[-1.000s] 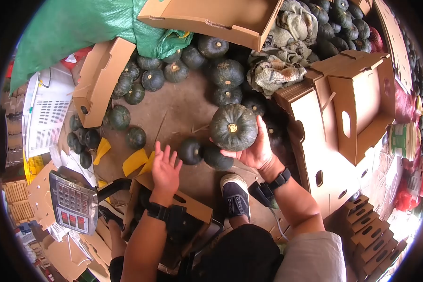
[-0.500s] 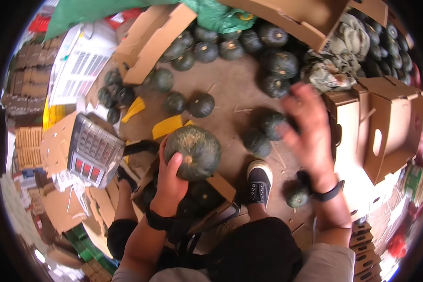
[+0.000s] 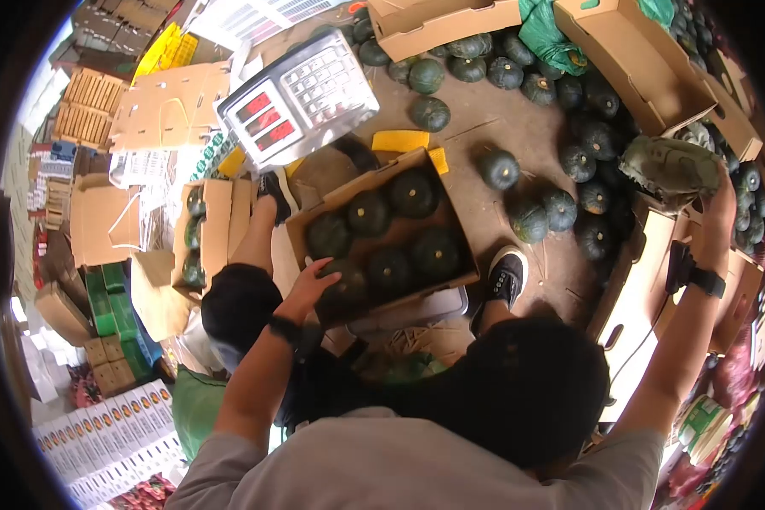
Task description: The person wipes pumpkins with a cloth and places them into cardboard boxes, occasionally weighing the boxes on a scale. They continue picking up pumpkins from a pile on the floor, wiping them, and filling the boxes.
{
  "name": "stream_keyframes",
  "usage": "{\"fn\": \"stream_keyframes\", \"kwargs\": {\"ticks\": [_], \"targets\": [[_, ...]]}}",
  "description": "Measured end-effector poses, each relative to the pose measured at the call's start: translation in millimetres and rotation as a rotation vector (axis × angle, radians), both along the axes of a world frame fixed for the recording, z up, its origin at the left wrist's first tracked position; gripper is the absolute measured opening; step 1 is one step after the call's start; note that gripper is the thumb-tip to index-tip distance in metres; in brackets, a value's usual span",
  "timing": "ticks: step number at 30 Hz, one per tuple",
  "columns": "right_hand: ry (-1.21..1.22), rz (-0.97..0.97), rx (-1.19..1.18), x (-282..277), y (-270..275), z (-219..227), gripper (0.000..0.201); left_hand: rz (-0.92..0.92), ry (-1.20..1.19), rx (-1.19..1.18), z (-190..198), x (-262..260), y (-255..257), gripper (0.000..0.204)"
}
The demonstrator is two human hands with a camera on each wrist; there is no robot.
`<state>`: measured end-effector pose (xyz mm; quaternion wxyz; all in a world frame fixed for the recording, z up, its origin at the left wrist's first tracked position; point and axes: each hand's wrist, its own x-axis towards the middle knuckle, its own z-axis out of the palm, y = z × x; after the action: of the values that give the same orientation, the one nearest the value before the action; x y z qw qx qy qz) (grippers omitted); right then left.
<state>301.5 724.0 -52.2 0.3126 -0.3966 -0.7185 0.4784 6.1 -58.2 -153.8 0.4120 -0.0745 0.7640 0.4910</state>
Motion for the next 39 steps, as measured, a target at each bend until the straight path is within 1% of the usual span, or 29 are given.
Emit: {"fn": "stream_keyframes", "kwargs": {"ticks": [1, 3, 4, 6, 8, 9, 10, 12, 13, 14, 16, 20, 21, 22, 24, 25, 26, 27, 28, 29, 30, 32, 33, 34, 35, 36, 37, 38, 39], "targets": [[0.049, 0.115, 0.061, 9.0, 9.6, 14.3, 0.038, 0.002, 0.066, -0.034, -3.7, 4.5, 1.4, 0.048], [0.284, 0.311, -0.163, -0.6, -6.0, 59.2, 0.04, 0.006, 0.199, -0.101, 0.4, 11.0, 9.9, 0.047], [0.386, 0.4, -0.291, -5.9, -14.6, 82.1, 0.041, 0.035, 0.2, -0.055, 9.2, 7.8, 13.3, 0.046], [0.59, 0.76, -0.673, -41.4, -89.6, 155.1, 0.04, 0.086, 0.205, 0.037, 71.2, 5.1, 28.4, 0.046], [0.656, 1.045, -0.636, -83.3, -166.3, 212.5, 0.039, 0.114, 0.185, 0.267, 141.3, 2.9, 22.0, 0.047], [0.657, 0.922, -0.633, -91.9, -166.5, 222.0, 0.037, 0.107, 0.208, 0.371, 179.2, 4.7, 18.0, 0.051], [0.689, 0.786, -0.587, -105.9, -199.2, 238.4, 0.032, 0.1, 0.24, 0.476, 215.2, 7.5, 12.4, 0.055], [0.619, 0.819, -0.759, -133.8, -246.5, 264.5, 0.028, 0.07, 0.339, 0.663, 269.1, 21.2, -6.9, 0.048], [0.612, 0.814, -0.758, -146.7, -278.4, 277.0, 0.027, 0.059, 0.379, 0.777, 288.1, 31.0, -17.3, 0.045], [0.596, 0.804, -0.766, -155.3, -313.0, 285.1, 0.026, 0.051, 0.416, 0.838, 303.1, 41.7, -25.5, 0.044], [0.616, 0.9, -0.862, -164.2, -369.1, 294.5, 0.025, 0.014, 0.442, 0.895, 319.1, 61.4, -37.8, 0.042], [0.59, 0.968, -0.889, -174.7, -437.8, 293.2, 0.029, -0.068, 0.449, 0.758, 332.7, 77.3, -25.0, 0.034], [0.552, 1.147, -1.02, -175.6, -455.3, 294.9, 0.029, -0.139, 0.441, 0.744, 329.5, 73.7, -19.4, 0.034], [0.493, 1.115, -1.006, -179.7, -468.9, 294.8, 0.029, -0.211, 0.432, 0.732, 323.6, 69.1, -12.8, 0.036], [0.417, 1.199, -1.109, -192.8, -491.5, 286.6, 0.028, -0.293, 0.507, 0.707, 312.5, 72.4, 8.1, 0.05], [0.401, 1.12, -1.073, -199.6, -507.8, 281.7, 0.028, -0.3, 0.721, 0.598, 302.5, 75.6, 17.9, 0.068], [0.379, 1.044, -1.042, -204.0, -526.1, 276.6, 0.027, -0.36, 0.877, 0.5, 298.8, 77.2, 24.5, 0.074], [0.343, 1.15, -1.094, -203.5, -543.0, 276.3, 0.027, -0.343, 0.966, 0.48, 286.8, 73.4, 30.7, 0.072], [0.345, 1.141, -1.127, -211.4, -547.3, 262.8, 0.027, -0.325, 1.059, 0.458, 273.1, 64.8, 34.6, 0.069], [0.326, 1.107, -1.084, -216.0, -558.7, 259.0, 0.027, -0.214, 0.91, 0.481, 267.1, 57.4, 34.5, 0.051], [0.306, 1.067, -1.04, -220.0, -568.9, 254.8, 0.028, -0.135, 1.103, 0.427, 255.3, 48.5, 32.9, 0.026], [0.247, 1.108, -1.214, -233.7, -572.4, 234.5, 0.027, -0.009, 0.981, 0.374, 242.4, 44.2, 23.6, 0.015], [0.215, 1.042, -1.168, -241.5, -577.4, 220.9, 0.026, 0.015, 0.863, 0.479, 231.6, 46.4, 22.2, 0.015], [0.183, 0.981, -1.12, -249.7, -583.8, 207.4, 0.026, -0.119, 0.703, 0.437, 225.8, 51.6, 17.2, 0.013], [0.185, 0.995, -1.143, -254.3, -594.3, 195.2, 0.026, -0.088, 0.649, 0.485, 213.7, 53.9, 16.7, 0.017], [0.126, 0.962, -1.012, -253.2, -611.8, 187.9, 0.028, -0.055, 0.594, 0.529, 204.5, 56.8, 18.0, 0.023], [0.113, 1.075, -1.043, -249.7, -625.5, 175.7, 0.03, 0.181, 0.233, 0.623, 200.1, 58.4, 18.9, 0.035], [0.102, 1.19, -1.07, -244.0, -636.0, 165.0, 0.031, 0.406, -0.094, 0.833, 160.5, 52.2, 22.9, 0.042], [0.059, 1.25, -1.047, -231.8, -646.0, 164.0, 0.032, 0.357, -0.088, 0.972, 152.6, 46.8, 19.8, 0.043]]}}
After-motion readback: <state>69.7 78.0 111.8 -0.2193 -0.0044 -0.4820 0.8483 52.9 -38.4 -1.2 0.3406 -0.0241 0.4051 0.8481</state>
